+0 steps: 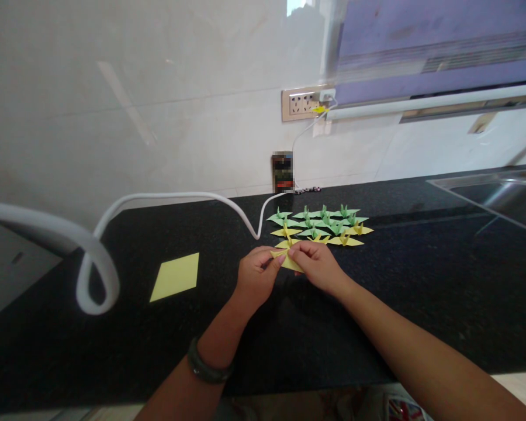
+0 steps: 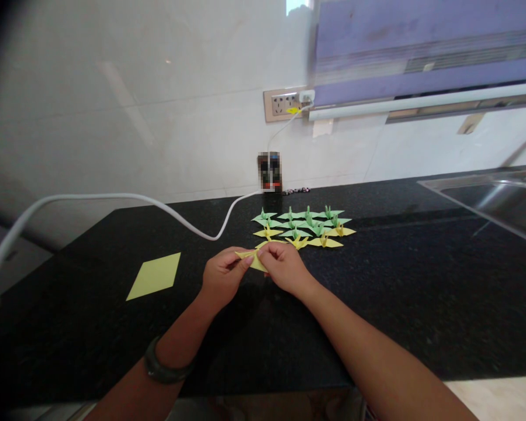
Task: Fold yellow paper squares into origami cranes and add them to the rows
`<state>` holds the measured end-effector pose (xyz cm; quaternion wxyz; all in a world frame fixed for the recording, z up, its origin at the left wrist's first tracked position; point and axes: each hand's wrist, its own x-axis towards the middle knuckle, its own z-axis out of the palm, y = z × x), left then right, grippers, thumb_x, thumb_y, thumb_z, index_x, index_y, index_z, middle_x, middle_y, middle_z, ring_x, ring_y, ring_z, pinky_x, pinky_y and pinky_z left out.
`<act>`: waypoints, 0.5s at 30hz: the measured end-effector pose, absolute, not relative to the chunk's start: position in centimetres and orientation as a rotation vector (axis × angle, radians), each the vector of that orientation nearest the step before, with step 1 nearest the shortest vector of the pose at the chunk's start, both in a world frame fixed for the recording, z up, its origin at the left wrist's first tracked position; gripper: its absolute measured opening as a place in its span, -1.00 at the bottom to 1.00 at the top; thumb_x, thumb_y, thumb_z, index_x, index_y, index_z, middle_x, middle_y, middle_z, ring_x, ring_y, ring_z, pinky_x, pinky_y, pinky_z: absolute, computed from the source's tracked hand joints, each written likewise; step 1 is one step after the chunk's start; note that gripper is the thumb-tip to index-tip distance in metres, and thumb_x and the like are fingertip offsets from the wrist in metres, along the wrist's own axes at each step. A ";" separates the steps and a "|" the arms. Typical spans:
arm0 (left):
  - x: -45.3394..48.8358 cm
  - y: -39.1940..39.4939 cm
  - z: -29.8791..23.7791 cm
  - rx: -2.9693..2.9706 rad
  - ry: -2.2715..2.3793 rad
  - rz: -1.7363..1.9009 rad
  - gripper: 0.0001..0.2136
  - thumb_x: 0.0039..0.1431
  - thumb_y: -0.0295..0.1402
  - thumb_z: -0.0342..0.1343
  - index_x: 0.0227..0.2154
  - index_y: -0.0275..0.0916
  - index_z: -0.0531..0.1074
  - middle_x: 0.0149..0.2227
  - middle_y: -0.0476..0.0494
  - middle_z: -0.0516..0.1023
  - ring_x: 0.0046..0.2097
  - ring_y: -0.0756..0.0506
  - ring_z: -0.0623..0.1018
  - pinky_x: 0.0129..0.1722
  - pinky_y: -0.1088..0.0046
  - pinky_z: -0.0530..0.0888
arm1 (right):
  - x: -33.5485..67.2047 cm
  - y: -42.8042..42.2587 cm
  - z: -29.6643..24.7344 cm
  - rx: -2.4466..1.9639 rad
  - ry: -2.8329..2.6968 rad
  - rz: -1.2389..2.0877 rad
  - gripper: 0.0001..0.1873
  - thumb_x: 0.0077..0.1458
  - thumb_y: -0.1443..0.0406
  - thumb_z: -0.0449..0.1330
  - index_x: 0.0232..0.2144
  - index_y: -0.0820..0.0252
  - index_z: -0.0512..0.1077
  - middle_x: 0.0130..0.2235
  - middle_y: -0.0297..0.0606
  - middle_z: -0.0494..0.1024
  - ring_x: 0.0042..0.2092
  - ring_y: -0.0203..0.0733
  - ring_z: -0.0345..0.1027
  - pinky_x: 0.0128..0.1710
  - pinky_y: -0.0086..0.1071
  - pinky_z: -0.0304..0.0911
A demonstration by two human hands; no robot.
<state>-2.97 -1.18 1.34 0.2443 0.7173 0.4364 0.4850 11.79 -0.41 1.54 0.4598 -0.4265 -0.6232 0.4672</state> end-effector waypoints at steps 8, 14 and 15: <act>-3.0 -1.2 1.2 2.013 1.187 1.308 -0.83 0.02 -0.36 0.02 -0.39 -0.25 0.48 -0.35 -0.14 0.49 -0.27 -0.04 0.45 -0.25 0.45 0.37 | 11.8 -0.2 1.1 -1.073 -1.447 1.251 -0.79 -0.08 0.27 0.03 -0.64 0.25 0.33 -0.67 -0.43 0.25 -0.64 -0.43 0.09 -0.69 -0.56 0.07; -2.9 -1.3 1.3 1.953 1.216 1.306 -0.84 0.03 -0.34 0.00 -0.42 -0.26 0.46 -0.38 -0.11 0.45 -0.32 -0.01 0.43 -0.36 0.52 0.36 | 11.7 -0.4 1.4 -1.037 -1.470 1.263 -0.80 -0.07 0.24 0.05 -0.63 0.23 0.26 -0.66 -0.45 0.21 -0.64 -0.44 0.08 -0.68 -0.55 0.10; -2.8 -1.4 1.4 1.949 1.216 1.303 -0.84 0.03 -0.34 -0.01 -0.42 -0.26 0.46 -0.38 -0.10 0.45 -0.33 -0.01 0.43 -0.36 0.53 0.36 | 11.6 -0.4 1.5 -1.043 -1.487 1.228 -0.79 -0.07 0.24 0.05 -0.64 0.23 0.25 -0.67 -0.46 0.21 -0.64 -0.44 0.07 -0.67 -0.55 0.09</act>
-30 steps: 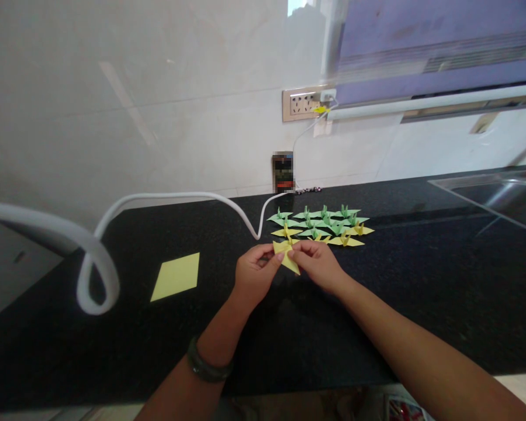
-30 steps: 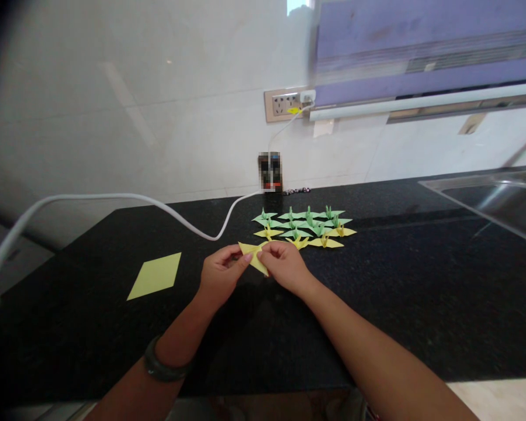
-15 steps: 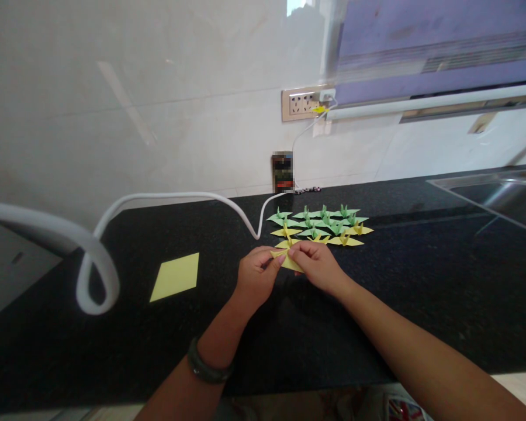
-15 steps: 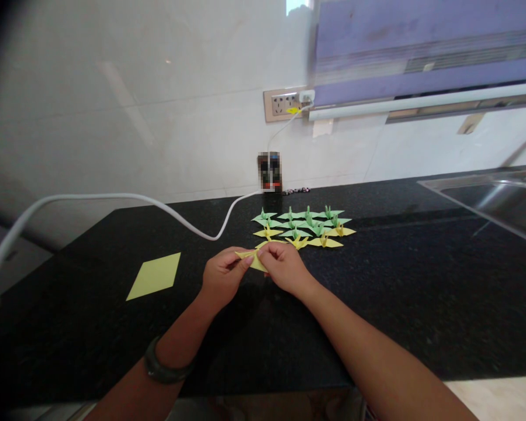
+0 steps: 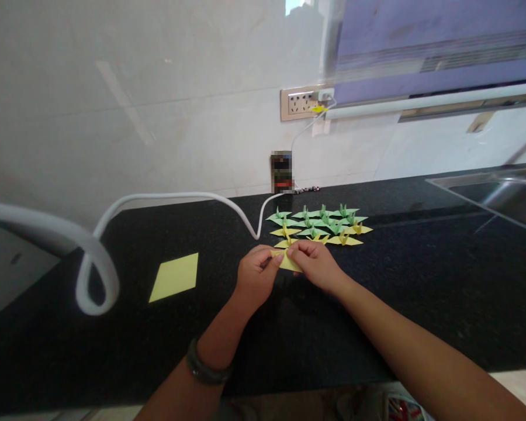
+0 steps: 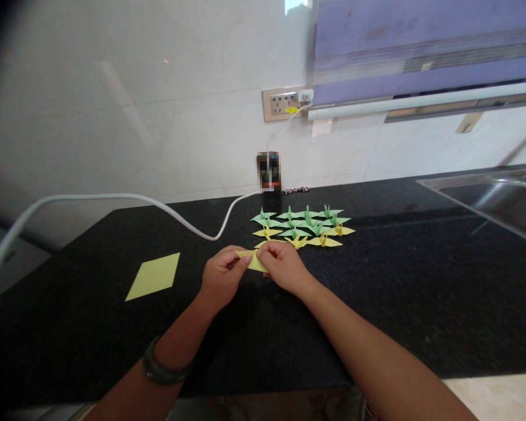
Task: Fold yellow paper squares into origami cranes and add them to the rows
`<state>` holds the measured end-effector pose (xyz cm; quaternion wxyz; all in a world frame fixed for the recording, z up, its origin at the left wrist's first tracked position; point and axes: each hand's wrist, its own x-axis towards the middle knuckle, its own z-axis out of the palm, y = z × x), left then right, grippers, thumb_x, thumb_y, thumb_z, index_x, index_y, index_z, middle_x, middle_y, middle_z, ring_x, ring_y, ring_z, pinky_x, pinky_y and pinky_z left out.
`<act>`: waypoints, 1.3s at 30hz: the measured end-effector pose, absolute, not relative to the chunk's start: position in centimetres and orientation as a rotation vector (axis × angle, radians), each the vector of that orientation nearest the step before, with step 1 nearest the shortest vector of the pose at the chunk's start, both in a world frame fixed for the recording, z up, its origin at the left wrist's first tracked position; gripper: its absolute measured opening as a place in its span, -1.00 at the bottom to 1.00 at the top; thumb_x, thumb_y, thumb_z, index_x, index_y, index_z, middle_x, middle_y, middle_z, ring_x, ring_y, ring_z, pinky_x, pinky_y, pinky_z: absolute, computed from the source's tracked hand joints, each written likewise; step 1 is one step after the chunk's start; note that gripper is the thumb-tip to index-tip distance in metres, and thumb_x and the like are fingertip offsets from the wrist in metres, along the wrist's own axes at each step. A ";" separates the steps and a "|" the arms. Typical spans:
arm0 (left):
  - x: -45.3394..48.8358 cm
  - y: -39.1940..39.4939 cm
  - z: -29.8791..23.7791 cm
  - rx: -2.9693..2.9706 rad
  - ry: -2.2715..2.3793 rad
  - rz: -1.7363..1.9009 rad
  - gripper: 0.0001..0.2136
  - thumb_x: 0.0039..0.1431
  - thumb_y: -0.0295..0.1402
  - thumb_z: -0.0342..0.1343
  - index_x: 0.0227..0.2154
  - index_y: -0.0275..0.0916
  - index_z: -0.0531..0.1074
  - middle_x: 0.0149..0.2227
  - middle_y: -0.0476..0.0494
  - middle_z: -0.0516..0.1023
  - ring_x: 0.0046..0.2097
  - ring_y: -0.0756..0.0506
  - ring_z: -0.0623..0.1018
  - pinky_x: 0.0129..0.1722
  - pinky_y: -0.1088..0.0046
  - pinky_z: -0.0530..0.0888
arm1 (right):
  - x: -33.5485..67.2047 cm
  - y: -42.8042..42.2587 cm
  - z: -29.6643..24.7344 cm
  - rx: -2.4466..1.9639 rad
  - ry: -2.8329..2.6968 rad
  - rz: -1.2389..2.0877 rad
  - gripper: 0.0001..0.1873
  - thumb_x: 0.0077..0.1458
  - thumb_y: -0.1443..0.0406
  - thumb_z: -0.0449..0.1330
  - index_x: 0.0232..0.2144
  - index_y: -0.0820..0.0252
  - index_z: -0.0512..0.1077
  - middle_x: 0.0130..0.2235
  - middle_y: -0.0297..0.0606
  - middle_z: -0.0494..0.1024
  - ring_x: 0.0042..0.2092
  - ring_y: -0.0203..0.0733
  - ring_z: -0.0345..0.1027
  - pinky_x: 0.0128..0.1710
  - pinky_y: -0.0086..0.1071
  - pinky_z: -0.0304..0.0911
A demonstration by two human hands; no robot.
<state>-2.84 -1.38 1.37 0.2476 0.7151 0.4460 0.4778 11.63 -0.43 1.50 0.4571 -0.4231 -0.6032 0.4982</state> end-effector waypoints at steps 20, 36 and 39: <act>-3.4 -0.7 1.9 1.206 1.012 1.044 -0.73 -0.08 -0.17 0.07 -0.50 -0.34 0.43 -0.55 -0.07 0.43 -0.49 0.03 0.40 -0.48 0.53 0.35 | 12.6 -0.1 1.9 -0.812 -1.963 0.643 -0.93 -0.04 0.36 0.11 -0.45 0.15 0.39 -0.32 -0.25 0.30 -0.23 -0.24 0.19 -0.25 -0.35 0.15; -3.0 -1.1 1.9 1.092 0.874 1.004 -0.67 -0.10 -0.24 0.13 -0.29 -0.37 0.44 -0.38 -0.20 0.52 -0.36 -0.05 0.50 -0.29 0.39 0.40 | 11.7 0.1 0.8 -1.105 -1.595 0.860 -0.82 -0.05 0.21 0.09 -0.54 0.21 0.32 -0.56 -0.35 0.34 -0.54 -0.36 0.16 -0.56 -0.48 0.11; -3.1 -0.9 1.6 1.105 0.893 1.023 -0.67 -0.09 -0.25 0.12 -0.27 -0.37 0.44 -0.39 -0.21 0.53 -0.38 -0.05 0.50 -0.32 0.39 0.41 | 11.8 0.2 0.9 -1.049 -1.560 1.038 -0.80 -0.04 0.19 0.07 -0.52 0.23 0.33 -0.56 -0.35 0.34 -0.55 -0.37 0.18 -0.56 -0.47 0.16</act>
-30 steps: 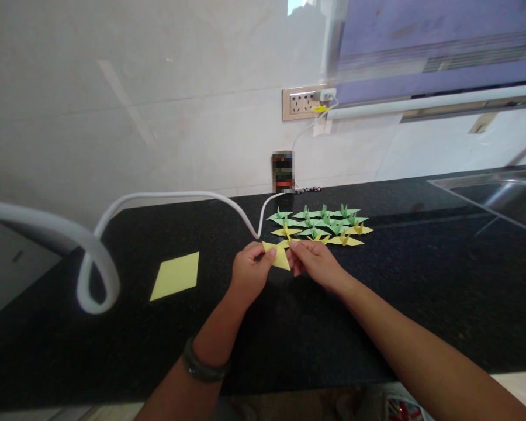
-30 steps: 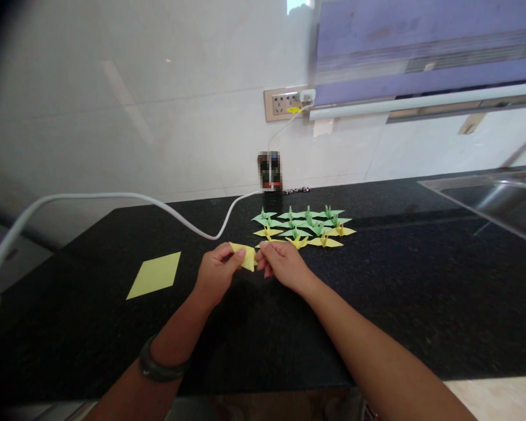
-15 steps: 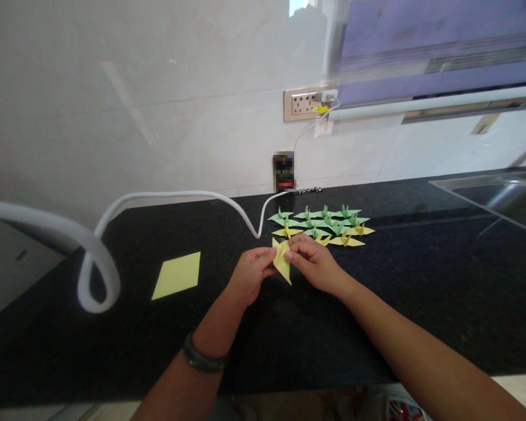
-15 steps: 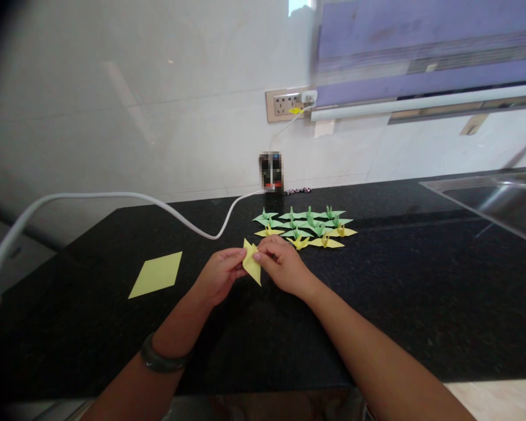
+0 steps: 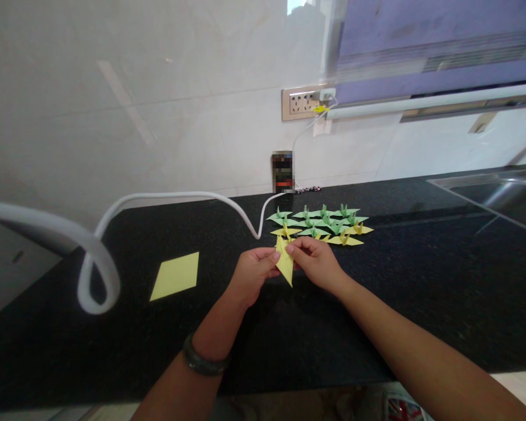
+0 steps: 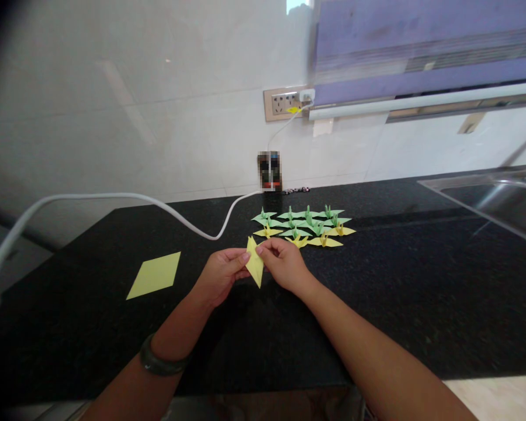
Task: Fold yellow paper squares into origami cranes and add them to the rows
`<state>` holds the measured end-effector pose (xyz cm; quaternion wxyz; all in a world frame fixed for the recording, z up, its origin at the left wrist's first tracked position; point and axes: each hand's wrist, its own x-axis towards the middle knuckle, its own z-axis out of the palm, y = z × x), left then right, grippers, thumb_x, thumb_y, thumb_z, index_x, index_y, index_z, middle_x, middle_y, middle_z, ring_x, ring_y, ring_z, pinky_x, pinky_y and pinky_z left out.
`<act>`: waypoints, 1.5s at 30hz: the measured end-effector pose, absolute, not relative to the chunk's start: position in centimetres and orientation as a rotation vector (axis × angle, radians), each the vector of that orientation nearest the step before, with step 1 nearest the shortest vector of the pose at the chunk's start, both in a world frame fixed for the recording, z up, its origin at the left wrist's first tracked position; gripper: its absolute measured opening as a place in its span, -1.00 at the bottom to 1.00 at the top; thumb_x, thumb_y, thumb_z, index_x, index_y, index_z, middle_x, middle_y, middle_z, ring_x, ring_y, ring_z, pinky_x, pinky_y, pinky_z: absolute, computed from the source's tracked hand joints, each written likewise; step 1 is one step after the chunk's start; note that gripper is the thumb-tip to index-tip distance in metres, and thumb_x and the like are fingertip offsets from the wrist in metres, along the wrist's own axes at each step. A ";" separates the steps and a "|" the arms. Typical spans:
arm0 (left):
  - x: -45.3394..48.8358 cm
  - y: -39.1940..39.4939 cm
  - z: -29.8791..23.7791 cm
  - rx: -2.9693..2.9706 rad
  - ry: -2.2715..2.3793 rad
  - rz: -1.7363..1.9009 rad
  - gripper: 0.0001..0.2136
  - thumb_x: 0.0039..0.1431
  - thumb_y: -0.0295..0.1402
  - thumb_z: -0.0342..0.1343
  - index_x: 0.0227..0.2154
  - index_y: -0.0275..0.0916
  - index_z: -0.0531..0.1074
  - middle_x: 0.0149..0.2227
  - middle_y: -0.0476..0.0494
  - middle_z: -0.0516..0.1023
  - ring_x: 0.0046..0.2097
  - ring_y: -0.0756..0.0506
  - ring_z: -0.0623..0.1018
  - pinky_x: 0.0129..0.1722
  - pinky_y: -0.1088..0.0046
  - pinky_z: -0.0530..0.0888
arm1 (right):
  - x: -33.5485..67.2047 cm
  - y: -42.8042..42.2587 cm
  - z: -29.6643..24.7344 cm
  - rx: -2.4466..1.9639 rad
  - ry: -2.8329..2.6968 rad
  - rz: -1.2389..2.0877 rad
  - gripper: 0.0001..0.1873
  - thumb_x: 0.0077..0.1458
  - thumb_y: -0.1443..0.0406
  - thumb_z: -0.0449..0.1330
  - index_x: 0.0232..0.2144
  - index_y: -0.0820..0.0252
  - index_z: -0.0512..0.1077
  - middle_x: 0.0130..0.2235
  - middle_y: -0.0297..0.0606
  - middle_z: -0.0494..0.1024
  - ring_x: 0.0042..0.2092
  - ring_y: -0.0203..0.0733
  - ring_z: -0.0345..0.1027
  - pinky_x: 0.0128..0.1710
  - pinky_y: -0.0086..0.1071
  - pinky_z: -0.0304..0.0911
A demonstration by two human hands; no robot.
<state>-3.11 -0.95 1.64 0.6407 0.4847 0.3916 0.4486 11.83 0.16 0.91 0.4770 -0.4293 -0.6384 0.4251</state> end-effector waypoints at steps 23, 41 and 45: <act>-2.7 -0.6 1.2 1.103 1.137 1.187 -0.75 -0.26 -0.29 0.22 -0.48 -0.34 0.43 -0.57 -0.07 0.50 -0.54 0.04 0.44 -0.51 0.54 0.37 | 11.6 0.5 0.2 -1.041 -1.494 1.103 -0.77 -0.15 0.19 0.17 -0.43 0.22 0.30 -0.54 -0.39 0.34 -0.57 -0.40 0.17 -0.60 -0.50 0.14; -2.7 -0.7 0.8 1.232 1.163 1.258 -0.79 -0.24 -0.30 0.20 -0.49 -0.31 0.44 -0.55 -0.06 0.51 -0.52 0.00 0.47 -0.50 0.52 0.36 | 11.5 0.2 0.4 -1.041 -1.598 0.785 -0.88 -0.06 0.26 0.11 -0.42 0.19 0.31 -0.44 -0.31 0.38 -0.40 -0.30 0.26 -0.39 -0.41 0.19; -2.7 -0.7 0.6 1.262 1.161 1.250 -0.80 -0.23 -0.31 0.20 -0.48 -0.30 0.44 -0.53 -0.07 0.52 -0.49 -0.01 0.48 -0.48 0.52 0.37 | 11.5 0.0 0.6 -1.069 -1.652 0.674 -0.91 -0.06 0.27 0.10 -0.48 0.20 0.33 -0.45 -0.31 0.39 -0.40 -0.29 0.25 -0.39 -0.42 0.17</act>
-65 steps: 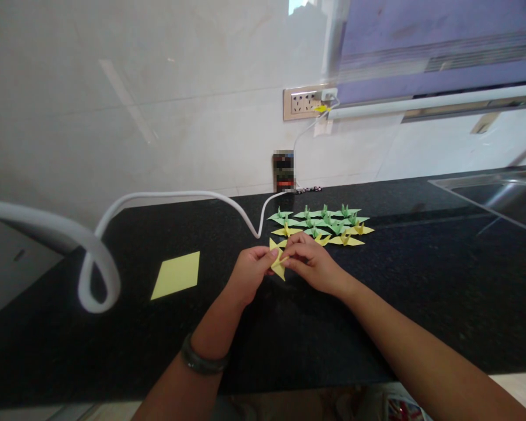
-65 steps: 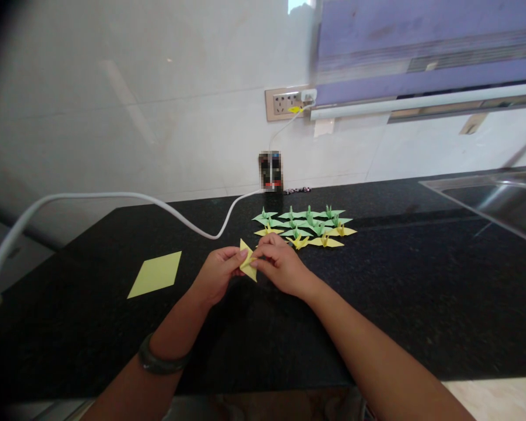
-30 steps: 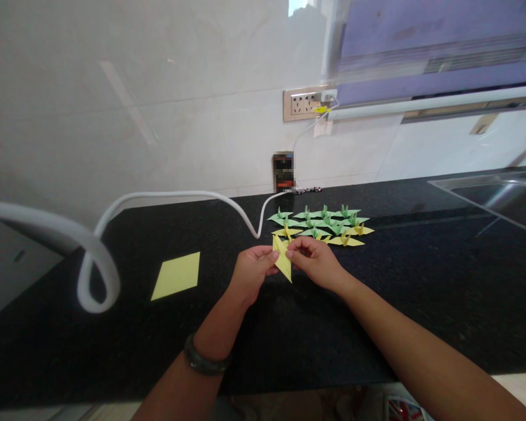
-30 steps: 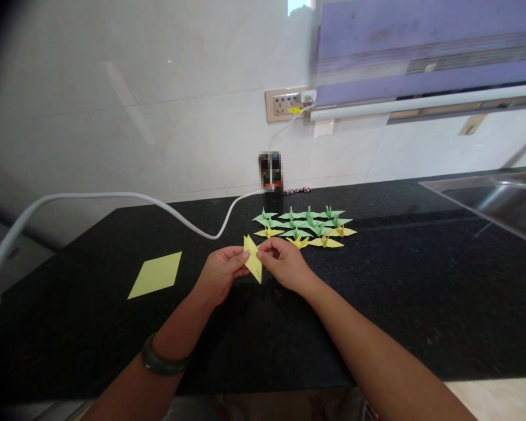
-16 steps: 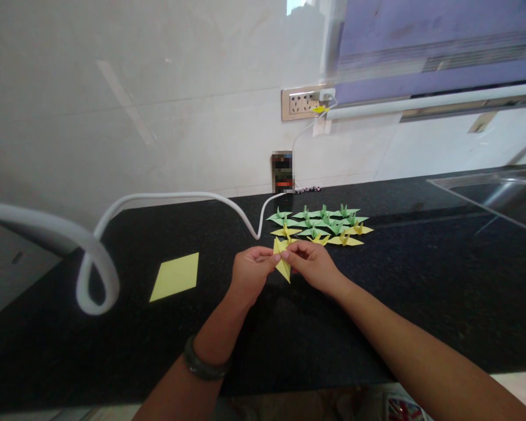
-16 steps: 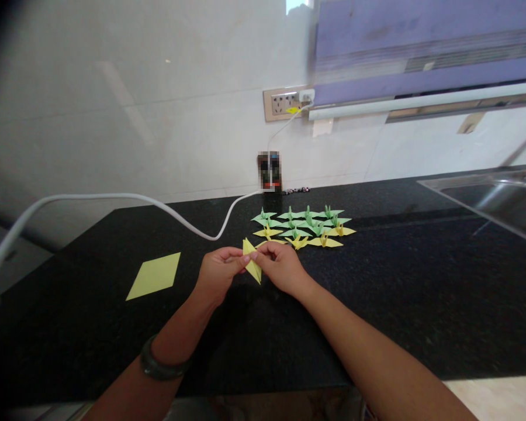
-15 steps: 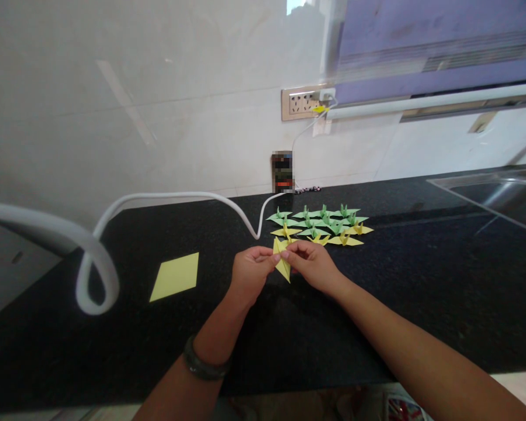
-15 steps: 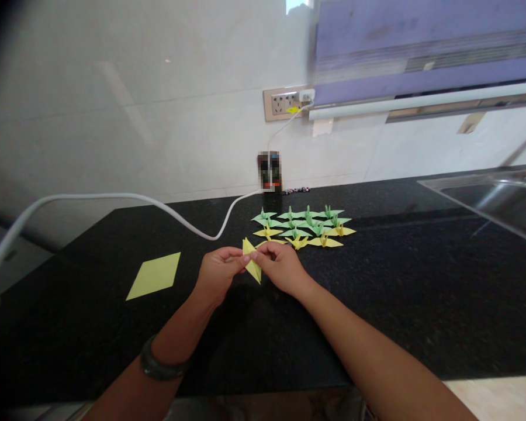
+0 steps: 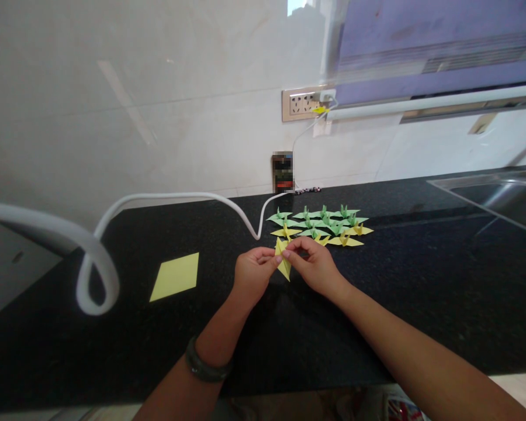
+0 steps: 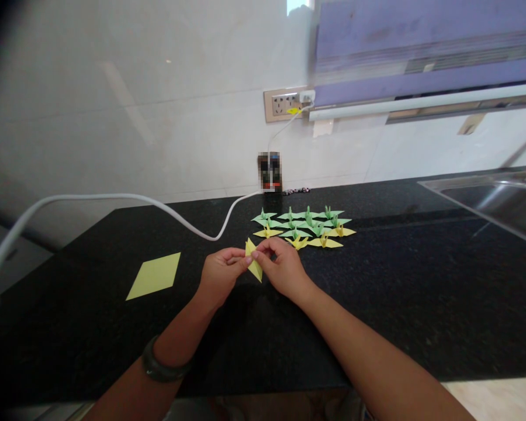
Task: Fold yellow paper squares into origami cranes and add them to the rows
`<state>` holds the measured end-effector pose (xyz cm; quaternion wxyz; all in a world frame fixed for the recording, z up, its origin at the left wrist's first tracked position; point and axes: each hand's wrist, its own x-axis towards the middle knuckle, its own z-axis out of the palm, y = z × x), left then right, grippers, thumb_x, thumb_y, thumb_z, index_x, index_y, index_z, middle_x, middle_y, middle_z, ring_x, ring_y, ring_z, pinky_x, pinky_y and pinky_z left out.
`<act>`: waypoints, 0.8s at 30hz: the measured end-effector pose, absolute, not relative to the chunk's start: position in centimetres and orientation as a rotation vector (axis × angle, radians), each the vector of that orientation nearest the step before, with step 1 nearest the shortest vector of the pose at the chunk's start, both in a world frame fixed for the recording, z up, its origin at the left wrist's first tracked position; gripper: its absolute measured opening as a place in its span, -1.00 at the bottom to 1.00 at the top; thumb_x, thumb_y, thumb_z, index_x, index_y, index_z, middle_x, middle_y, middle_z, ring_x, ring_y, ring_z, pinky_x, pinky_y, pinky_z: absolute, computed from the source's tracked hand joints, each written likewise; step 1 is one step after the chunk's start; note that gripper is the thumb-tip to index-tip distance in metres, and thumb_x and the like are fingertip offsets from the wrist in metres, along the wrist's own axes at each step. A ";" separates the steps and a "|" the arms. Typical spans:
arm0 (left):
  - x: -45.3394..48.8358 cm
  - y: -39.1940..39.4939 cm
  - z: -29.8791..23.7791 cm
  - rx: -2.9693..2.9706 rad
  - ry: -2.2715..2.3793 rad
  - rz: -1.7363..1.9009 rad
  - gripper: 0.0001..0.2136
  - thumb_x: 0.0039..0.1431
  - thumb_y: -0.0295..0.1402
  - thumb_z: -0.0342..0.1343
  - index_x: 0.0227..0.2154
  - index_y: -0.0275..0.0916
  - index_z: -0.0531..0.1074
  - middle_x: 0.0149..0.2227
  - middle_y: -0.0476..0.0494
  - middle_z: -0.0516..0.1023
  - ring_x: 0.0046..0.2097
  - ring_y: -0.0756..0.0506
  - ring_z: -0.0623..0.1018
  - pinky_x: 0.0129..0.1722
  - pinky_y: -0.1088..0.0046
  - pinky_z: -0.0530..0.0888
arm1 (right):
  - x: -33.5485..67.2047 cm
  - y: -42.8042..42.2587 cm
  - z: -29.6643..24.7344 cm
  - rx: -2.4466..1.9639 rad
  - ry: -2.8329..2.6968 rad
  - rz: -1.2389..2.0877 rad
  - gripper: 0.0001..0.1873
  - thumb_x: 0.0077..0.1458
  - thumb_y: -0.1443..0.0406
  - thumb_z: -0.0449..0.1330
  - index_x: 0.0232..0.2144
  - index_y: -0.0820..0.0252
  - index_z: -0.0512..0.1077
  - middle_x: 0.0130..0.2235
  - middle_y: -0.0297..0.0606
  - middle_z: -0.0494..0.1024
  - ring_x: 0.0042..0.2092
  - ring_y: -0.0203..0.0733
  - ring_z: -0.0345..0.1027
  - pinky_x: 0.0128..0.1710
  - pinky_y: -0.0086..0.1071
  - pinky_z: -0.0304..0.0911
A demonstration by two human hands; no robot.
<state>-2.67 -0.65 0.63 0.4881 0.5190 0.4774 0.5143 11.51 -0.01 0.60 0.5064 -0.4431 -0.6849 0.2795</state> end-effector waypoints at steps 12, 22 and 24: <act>-2.7 -0.5 0.3 1.275 1.189 1.240 -0.77 -0.22 -0.29 0.19 -0.46 -0.32 0.44 -0.54 -0.10 0.52 -0.52 0.00 0.46 -0.50 0.52 0.36 | 11.1 -0.1 0.8 -1.114 -1.447 0.963 -0.85 -0.09 0.27 0.09 -0.60 0.23 0.28 -0.62 -0.38 0.31 -0.57 -0.36 0.17 -0.56 -0.47 0.12; -2.6 -0.5 0.9 1.153 1.147 1.179 -0.77 -0.25 -0.27 0.21 -0.52 -0.33 0.39 -0.64 0.01 0.41 -0.60 0.09 0.35 -0.60 0.60 0.26 | 11.3 0.0 0.4 -1.119 -1.526 0.920 -0.84 -0.08 0.24 0.09 -0.57 0.23 0.29 -0.61 -0.38 0.31 -0.57 -0.37 0.15 -0.58 -0.49 0.11; -2.6 -0.6 1.1 1.102 1.103 1.144 -0.73 -0.21 -0.25 0.19 -0.44 -0.32 0.41 -0.57 -0.03 0.45 -0.55 0.06 0.40 -0.55 0.56 0.30 | 11.3 -0.1 0.4 -1.113 -1.583 0.878 -0.83 -0.07 0.24 0.08 -0.57 0.23 0.30 -0.60 -0.37 0.31 -0.55 -0.37 0.15 -0.57 -0.50 0.10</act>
